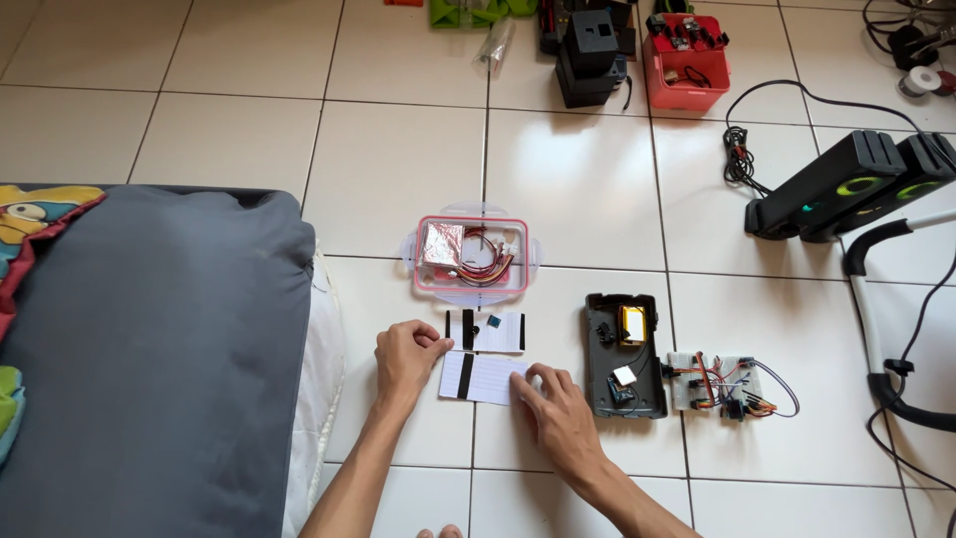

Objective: The recorder is organizing and inspecting various electronic components on the floor, including speakers, a multimeter, and circuit boards.

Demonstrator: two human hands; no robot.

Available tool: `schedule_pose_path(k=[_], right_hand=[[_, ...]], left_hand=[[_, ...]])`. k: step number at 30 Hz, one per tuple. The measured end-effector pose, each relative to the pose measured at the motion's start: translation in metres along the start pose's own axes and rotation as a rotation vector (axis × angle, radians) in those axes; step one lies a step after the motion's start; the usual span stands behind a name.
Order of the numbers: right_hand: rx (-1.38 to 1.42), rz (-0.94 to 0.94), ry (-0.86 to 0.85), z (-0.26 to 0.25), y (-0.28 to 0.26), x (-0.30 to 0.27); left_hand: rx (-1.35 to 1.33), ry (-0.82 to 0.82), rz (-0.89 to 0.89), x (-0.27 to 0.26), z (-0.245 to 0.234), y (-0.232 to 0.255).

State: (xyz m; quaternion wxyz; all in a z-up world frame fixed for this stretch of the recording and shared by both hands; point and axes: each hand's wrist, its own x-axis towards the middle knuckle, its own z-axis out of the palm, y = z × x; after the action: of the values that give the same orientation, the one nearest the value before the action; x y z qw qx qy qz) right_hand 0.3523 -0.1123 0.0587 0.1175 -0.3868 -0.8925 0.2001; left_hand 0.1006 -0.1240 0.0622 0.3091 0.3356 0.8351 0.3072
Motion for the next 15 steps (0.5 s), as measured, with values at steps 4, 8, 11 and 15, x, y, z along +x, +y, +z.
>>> schedule_pose_path(k=[4,8,11,15], right_hand=[[-0.019,0.003,0.009,0.0001,0.0027,-0.0006],[-0.042,-0.005,-0.008,-0.0021,0.0018,0.0025],[-0.045,-0.005,-0.020,-0.0034,-0.0007,0.0036],[-0.049,-0.004,-0.016,-0.0037,-0.0004,0.0042]], left_hand=[[-0.012,-0.005,-0.009,0.0005,0.0002,-0.0010],[-0.014,0.000,-0.007,0.0009,-0.0006,0.0002],[-0.027,-0.003,-0.014,0.0003,-0.0001,-0.0027],[-0.072,-0.013,-0.025,0.0013,0.0012,-0.0048]])
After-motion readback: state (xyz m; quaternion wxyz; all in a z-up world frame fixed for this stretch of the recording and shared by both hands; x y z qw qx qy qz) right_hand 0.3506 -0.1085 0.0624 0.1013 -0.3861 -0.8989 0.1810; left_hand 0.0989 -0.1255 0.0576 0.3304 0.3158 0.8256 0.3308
